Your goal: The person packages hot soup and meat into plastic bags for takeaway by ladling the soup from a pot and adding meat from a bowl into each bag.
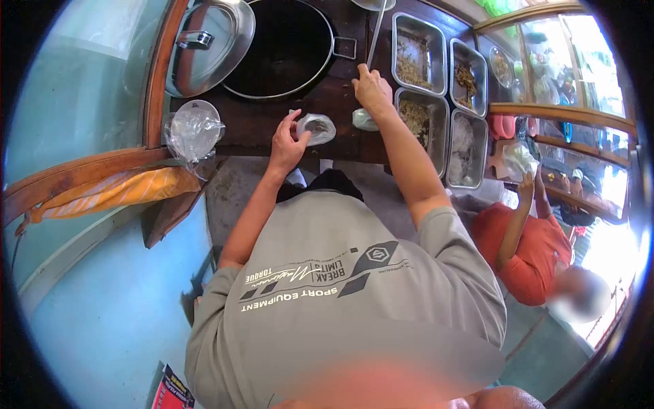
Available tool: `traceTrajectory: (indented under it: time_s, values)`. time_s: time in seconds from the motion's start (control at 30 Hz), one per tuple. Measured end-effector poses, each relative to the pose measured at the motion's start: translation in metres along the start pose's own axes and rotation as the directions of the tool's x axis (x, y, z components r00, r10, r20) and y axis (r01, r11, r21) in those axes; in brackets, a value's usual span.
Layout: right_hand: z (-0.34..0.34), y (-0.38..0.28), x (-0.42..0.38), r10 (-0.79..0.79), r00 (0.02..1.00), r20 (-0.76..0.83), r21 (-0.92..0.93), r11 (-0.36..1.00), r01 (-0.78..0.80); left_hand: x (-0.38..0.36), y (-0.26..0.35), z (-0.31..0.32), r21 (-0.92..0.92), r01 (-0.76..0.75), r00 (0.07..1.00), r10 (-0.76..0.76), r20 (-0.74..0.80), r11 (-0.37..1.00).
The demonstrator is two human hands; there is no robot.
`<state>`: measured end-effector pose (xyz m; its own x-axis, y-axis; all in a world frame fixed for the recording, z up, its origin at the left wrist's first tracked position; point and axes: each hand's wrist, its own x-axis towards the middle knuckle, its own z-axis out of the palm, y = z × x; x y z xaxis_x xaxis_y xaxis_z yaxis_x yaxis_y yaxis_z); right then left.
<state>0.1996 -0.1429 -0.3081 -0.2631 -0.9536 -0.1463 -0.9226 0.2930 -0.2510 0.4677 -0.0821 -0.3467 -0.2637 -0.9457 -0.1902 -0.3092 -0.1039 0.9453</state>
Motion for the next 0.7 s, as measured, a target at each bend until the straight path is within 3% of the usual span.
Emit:
traceTrajectory:
  time_s: [0.07,0.23,0.33,0.43,0.47,0.5,0.57,0.6,0.67,0.7]
  values:
    - [0.014,0.007,0.003,-0.002,0.997,-0.078,0.078,0.997,0.008,-0.001,-0.008,0.007,-0.097,-0.016,0.999,0.013,-0.041,0.995]
    - [0.012,-0.002,0.006,0.133,0.958,-0.254,0.371,0.928,-0.031,-0.001,0.003,0.015,0.031,0.060,0.993,-0.057,-0.099,0.998]
    - [0.017,0.004,0.018,0.138,0.910,-0.391,0.510,0.856,0.089,0.005,-0.010,0.025,0.105,-0.045,0.980,0.064,-0.188,0.993]
    - [0.001,0.017,0.023,0.173,0.841,-0.513,0.583,0.789,0.193,0.006,0.008,0.032,-0.232,0.137,0.972,-0.176,-0.156,0.963]
    - [-0.011,0.019,0.020,0.197,0.828,-0.525,0.623,0.752,0.216,0.005,0.008,0.033,-0.237,0.140,0.970,-0.181,-0.161,0.961]
    - [-0.037,0.021,0.008,0.232,0.901,-0.366,0.745,0.653,0.135,0.006,0.008,0.034,-0.244,0.142,0.967,-0.186,-0.171,0.959]
    - [-0.061,0.054,-0.015,0.159,0.942,-0.295,0.762,0.635,0.131,0.005,0.012,0.032,-0.256,0.155,0.963,-0.203,-0.176,0.954]
    - [-0.063,0.075,-0.021,0.067,0.919,-0.389,0.667,0.709,0.231,0.004,0.008,0.031,-0.230,0.125,0.964,-0.173,-0.202,0.965]
    - [-0.117,0.076,-0.061,0.151,0.988,0.039,0.848,0.518,-0.113,0.001,0.001,0.031,-0.181,0.069,0.962,-0.113,-0.247,0.981]
    - [-0.122,0.086,-0.074,0.104,0.992,0.069,0.818,0.563,-0.116,-0.001,-0.001,0.029,-0.136,0.060,0.956,-0.096,-0.278,0.989]
